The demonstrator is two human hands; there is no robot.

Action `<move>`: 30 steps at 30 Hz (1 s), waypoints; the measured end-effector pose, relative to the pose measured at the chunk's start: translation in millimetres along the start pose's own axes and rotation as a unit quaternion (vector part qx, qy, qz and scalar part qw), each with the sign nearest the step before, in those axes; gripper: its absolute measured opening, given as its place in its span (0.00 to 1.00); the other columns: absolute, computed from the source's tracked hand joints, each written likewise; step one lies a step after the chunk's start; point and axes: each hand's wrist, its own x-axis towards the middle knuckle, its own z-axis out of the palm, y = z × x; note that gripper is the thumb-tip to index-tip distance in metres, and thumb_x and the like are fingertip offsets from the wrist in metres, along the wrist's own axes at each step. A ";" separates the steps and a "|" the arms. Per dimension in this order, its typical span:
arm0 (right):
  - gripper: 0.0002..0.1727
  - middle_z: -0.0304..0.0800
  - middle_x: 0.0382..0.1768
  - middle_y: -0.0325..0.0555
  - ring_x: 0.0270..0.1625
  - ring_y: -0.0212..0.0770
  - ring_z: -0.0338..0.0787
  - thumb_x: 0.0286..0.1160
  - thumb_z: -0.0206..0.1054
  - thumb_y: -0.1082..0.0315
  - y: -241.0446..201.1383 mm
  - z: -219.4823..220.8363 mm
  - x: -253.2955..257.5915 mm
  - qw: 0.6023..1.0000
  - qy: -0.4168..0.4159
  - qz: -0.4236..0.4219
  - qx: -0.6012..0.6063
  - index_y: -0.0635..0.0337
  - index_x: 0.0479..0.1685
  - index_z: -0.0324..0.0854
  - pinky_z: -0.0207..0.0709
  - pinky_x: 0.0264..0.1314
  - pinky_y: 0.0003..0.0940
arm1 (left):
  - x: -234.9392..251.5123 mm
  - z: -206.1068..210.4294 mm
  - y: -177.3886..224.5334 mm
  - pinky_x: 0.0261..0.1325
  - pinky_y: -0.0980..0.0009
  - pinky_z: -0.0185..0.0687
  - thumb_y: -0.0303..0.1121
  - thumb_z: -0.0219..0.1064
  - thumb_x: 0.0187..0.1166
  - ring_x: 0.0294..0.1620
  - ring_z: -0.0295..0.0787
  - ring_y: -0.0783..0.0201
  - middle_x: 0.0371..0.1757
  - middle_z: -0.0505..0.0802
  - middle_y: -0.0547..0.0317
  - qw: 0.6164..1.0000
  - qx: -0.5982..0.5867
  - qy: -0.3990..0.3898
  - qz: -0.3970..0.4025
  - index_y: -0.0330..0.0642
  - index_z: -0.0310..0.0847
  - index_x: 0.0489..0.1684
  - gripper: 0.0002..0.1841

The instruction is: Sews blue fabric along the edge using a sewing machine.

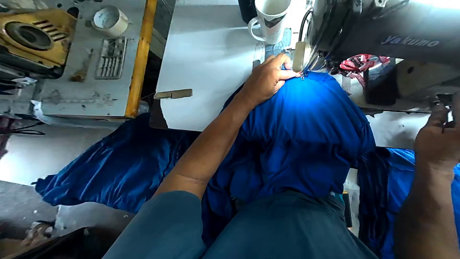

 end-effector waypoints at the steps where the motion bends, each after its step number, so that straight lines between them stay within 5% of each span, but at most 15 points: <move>1: 0.26 0.74 0.83 0.60 0.80 0.56 0.80 0.93 0.54 0.55 -6.3 -2.1 -1.3 1.000 -0.016 0.004 -0.004 0.56 0.83 0.75 0.73 0.81 0.52 | 0.7 -0.7 0.7 0.66 0.59 0.79 0.29 0.56 0.84 0.66 0.81 0.54 0.64 0.87 0.56 1.000 -0.001 0.000 -0.001 0.66 0.91 0.65 0.22; 5: 0.27 0.76 0.83 0.55 0.79 0.59 0.82 0.92 0.53 0.52 -13.5 9.6 -11.9 0.998 -0.028 0.011 -0.055 0.56 0.80 0.79 0.74 0.76 0.62 | 0.7 -1.1 1.3 0.67 0.59 0.79 0.28 0.56 0.84 0.67 0.81 0.53 0.65 0.87 0.55 1.000 -0.001 -0.008 -0.004 0.65 0.91 0.65 0.22; 30: 0.26 0.79 0.82 0.50 0.78 0.53 0.84 0.92 0.53 0.51 -14.7 13.1 -12.3 0.998 -0.012 0.040 -0.052 0.53 0.78 0.82 0.73 0.79 0.56 | -1.6 -2.7 -0.5 0.69 0.59 0.77 0.28 0.56 0.84 0.67 0.81 0.54 0.66 0.88 0.56 0.999 -0.022 -0.010 0.021 0.65 0.93 0.62 0.22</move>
